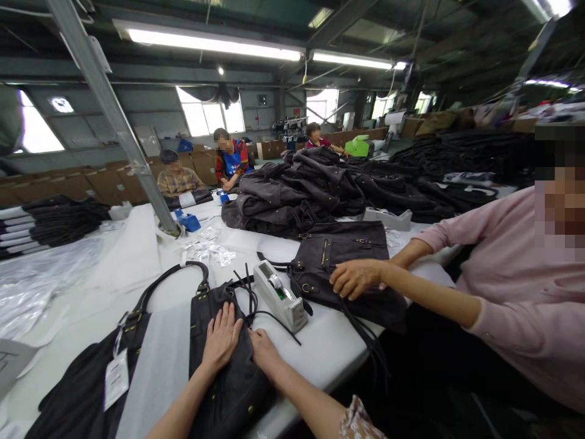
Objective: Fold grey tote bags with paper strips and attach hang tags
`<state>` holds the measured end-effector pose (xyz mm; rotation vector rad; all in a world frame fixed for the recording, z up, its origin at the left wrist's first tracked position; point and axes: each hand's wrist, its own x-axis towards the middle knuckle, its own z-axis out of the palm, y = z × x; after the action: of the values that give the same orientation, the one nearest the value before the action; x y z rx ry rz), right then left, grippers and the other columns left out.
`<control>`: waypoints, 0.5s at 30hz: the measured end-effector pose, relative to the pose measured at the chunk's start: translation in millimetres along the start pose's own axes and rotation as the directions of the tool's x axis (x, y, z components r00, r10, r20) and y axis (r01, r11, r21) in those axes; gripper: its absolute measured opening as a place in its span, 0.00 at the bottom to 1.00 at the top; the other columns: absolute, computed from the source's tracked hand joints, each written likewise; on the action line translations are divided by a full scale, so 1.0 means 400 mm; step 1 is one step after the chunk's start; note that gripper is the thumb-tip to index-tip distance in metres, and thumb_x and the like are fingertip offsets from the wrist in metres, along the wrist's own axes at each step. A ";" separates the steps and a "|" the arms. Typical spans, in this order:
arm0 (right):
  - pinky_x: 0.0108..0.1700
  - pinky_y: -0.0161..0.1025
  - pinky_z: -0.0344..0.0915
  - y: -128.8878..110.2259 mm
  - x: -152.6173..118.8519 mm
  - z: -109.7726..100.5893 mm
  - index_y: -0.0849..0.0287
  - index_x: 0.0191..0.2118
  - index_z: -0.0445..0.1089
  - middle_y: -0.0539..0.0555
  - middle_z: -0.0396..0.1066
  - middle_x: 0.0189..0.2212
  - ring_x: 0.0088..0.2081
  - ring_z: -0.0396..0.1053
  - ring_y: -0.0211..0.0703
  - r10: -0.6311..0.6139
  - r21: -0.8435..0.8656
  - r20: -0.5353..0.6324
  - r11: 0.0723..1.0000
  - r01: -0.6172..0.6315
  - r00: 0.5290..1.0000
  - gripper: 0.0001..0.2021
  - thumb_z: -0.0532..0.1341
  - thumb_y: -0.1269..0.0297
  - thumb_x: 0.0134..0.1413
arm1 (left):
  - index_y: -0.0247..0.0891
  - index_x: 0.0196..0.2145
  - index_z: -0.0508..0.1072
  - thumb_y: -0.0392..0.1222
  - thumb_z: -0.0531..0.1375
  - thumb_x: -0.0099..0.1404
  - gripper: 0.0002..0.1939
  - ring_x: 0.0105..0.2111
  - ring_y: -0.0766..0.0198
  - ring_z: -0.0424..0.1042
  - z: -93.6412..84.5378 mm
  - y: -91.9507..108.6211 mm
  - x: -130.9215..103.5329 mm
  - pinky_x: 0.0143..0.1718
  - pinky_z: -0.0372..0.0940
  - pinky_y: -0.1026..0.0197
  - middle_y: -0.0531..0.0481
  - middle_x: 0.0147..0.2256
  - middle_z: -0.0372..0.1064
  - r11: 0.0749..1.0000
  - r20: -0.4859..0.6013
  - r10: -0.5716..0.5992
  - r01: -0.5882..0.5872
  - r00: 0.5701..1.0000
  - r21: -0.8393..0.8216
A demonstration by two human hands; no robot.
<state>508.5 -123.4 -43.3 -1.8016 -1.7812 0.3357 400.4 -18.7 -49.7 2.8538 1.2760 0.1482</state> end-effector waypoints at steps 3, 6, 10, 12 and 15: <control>0.43 0.36 0.65 0.004 -0.009 -0.034 0.59 0.39 0.73 0.55 0.74 0.37 0.40 0.70 0.43 0.058 0.205 0.000 0.977 -0.057 0.998 0.14 0.50 0.67 0.60 | 0.32 0.65 0.43 0.51 0.36 0.69 0.31 0.63 0.51 0.45 -0.011 0.000 -0.001 0.60 0.46 0.46 0.42 0.65 0.38 1.000 0.009 -0.004 0.004 1.000 0.006; 0.41 0.37 0.67 -0.004 -0.033 -0.071 0.60 0.51 0.68 0.55 0.74 0.38 0.39 0.72 0.41 0.145 0.366 0.013 0.920 -0.139 0.989 0.24 0.38 0.60 0.66 | 0.33 0.65 0.42 0.54 0.36 0.69 0.32 0.64 0.51 0.44 -0.016 -0.001 0.000 0.61 0.45 0.45 0.42 0.66 0.37 1.000 0.028 -0.020 0.020 0.999 -0.004; 0.52 0.45 0.64 -0.059 -0.105 -0.098 0.61 0.62 0.54 0.59 0.69 0.50 0.48 0.70 0.44 0.273 0.610 0.091 0.745 -0.270 0.958 0.31 0.32 0.50 0.65 | 0.35 0.65 0.41 0.56 0.35 0.68 0.34 0.64 0.49 0.43 -0.021 -0.001 0.002 0.61 0.44 0.45 0.44 0.66 0.35 0.999 0.056 -0.035 0.037 0.998 -0.028; 0.62 0.46 0.50 -0.088 -0.151 -0.111 0.60 0.63 0.52 0.58 0.57 0.60 0.61 0.55 0.45 0.294 0.671 0.118 0.680 -0.294 0.949 0.31 0.37 0.47 0.64 | 0.35 0.65 0.41 0.57 0.36 0.68 0.34 0.64 0.49 0.42 -0.029 0.001 0.002 0.61 0.43 0.44 0.44 0.66 0.34 0.998 0.073 -0.039 0.042 0.997 -0.036; 0.65 0.45 0.44 -0.107 -0.194 -0.162 0.59 0.65 0.45 0.57 0.46 0.65 0.65 0.44 0.43 0.157 0.676 0.220 0.687 -0.267 0.963 0.31 0.40 0.47 0.63 | 0.34 0.65 0.39 0.57 0.36 0.68 0.35 0.64 0.48 0.40 -0.045 0.008 0.000 0.61 0.41 0.43 0.44 0.66 0.33 0.997 0.132 -0.050 0.058 0.990 -0.052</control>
<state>503.1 -215.7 15.8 -1.4214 -1.2476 1.1091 401.1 -21.1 -31.8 2.7291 1.3008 -0.0034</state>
